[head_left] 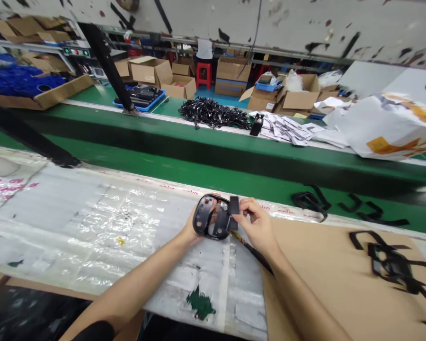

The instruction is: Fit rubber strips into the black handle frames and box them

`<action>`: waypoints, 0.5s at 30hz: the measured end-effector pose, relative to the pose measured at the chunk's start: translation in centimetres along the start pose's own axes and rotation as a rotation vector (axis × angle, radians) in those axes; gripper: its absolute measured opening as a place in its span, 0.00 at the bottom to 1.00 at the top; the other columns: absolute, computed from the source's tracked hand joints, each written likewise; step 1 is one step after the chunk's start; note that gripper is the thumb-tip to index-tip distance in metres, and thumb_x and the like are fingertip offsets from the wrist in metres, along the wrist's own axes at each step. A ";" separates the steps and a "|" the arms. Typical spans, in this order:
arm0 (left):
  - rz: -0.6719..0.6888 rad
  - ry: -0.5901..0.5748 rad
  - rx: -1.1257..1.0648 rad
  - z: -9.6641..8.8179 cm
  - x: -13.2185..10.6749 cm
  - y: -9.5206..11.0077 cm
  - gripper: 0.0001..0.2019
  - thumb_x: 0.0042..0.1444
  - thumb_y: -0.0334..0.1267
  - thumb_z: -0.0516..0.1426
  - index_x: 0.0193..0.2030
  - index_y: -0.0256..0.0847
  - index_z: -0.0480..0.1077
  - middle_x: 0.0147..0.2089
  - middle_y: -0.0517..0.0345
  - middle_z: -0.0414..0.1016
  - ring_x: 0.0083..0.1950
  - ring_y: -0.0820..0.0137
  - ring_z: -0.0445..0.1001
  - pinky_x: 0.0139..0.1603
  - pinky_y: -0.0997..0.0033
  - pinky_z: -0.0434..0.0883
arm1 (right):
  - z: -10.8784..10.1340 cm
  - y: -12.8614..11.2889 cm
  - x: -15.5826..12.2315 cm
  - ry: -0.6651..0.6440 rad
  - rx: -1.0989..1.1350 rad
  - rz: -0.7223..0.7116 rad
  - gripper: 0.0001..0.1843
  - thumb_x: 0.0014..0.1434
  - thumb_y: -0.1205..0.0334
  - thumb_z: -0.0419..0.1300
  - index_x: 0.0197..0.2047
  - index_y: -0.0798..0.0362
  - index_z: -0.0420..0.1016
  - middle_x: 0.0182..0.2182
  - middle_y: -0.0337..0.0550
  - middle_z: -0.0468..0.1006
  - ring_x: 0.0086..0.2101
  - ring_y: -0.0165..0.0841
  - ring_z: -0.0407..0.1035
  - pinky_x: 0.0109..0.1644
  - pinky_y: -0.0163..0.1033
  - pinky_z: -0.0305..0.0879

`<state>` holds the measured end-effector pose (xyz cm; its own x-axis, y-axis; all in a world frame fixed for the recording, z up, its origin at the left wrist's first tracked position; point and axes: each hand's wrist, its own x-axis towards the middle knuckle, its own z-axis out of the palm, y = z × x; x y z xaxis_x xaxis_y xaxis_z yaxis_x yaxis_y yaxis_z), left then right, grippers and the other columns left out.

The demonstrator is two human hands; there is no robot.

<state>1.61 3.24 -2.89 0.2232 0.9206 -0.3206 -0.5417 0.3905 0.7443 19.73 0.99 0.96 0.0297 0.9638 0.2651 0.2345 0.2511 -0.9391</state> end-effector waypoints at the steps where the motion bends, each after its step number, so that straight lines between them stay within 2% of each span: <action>1: -0.004 0.049 -0.018 0.0 0.1 -0.3 0.25 0.46 0.53 0.75 0.44 0.39 0.78 0.36 0.56 0.83 0.33 0.67 0.79 0.35 0.70 0.75 | 0.5 0.0 -0.3 -0.006 -0.043 -0.018 0.08 0.61 0.56 0.70 0.33 0.49 0.80 0.35 0.42 0.73 0.38 0.38 0.68 0.44 0.44 0.68; 4: 0.009 0.123 -0.030 -0.2 0.4 -0.6 0.26 0.44 0.56 0.75 0.39 0.37 0.77 0.37 0.56 0.82 0.34 0.69 0.79 0.33 0.73 0.73 | 1.2 -0.2 -0.8 -0.088 -0.171 -0.086 0.06 0.65 0.59 0.66 0.36 0.49 0.81 0.38 0.44 0.71 0.41 0.39 0.69 0.48 0.46 0.69; 7: 0.010 0.071 -0.004 -0.4 0.3 -0.4 0.29 0.47 0.57 0.74 0.48 0.39 0.76 0.40 0.55 0.83 0.38 0.67 0.81 0.35 0.72 0.75 | 1.4 -0.3 -0.7 -0.147 -0.293 -0.152 0.11 0.68 0.60 0.63 0.33 0.51 0.80 0.38 0.45 0.69 0.40 0.39 0.69 0.48 0.46 0.69; 10: -0.037 0.022 0.013 -0.5 -0.1 -0.2 0.31 0.45 0.53 0.75 0.52 0.40 0.75 0.37 0.58 0.82 0.36 0.68 0.80 0.32 0.74 0.74 | 1.4 0.0 -0.4 -0.140 -0.405 -0.215 0.09 0.68 0.63 0.63 0.33 0.52 0.79 0.41 0.47 0.68 0.42 0.40 0.69 0.49 0.47 0.71; 13: -0.070 0.018 0.008 -0.6 -0.2 -0.4 0.27 0.41 0.49 0.76 0.45 0.38 0.76 0.36 0.58 0.81 0.35 0.69 0.78 0.32 0.74 0.73 | 1.1 0.2 -0.3 -0.094 -0.441 -0.258 0.06 0.66 0.63 0.65 0.35 0.51 0.77 0.41 0.46 0.67 0.44 0.42 0.70 0.49 0.48 0.73; 15: -0.076 -0.005 0.016 -0.5 -0.2 -0.4 0.26 0.42 0.48 0.76 0.44 0.38 0.76 0.37 0.57 0.81 0.36 0.67 0.79 0.34 0.73 0.74 | 0.9 0.3 -0.2 -0.069 -0.463 -0.274 0.02 0.66 0.64 0.66 0.41 0.50 0.76 0.42 0.46 0.68 0.44 0.42 0.71 0.49 0.49 0.75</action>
<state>1.41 2.89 -3.43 0.2670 0.8882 -0.3740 -0.5097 0.4595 0.7274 18.93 0.91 0.45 -0.1526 0.8760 0.4576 0.6285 0.4433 -0.6390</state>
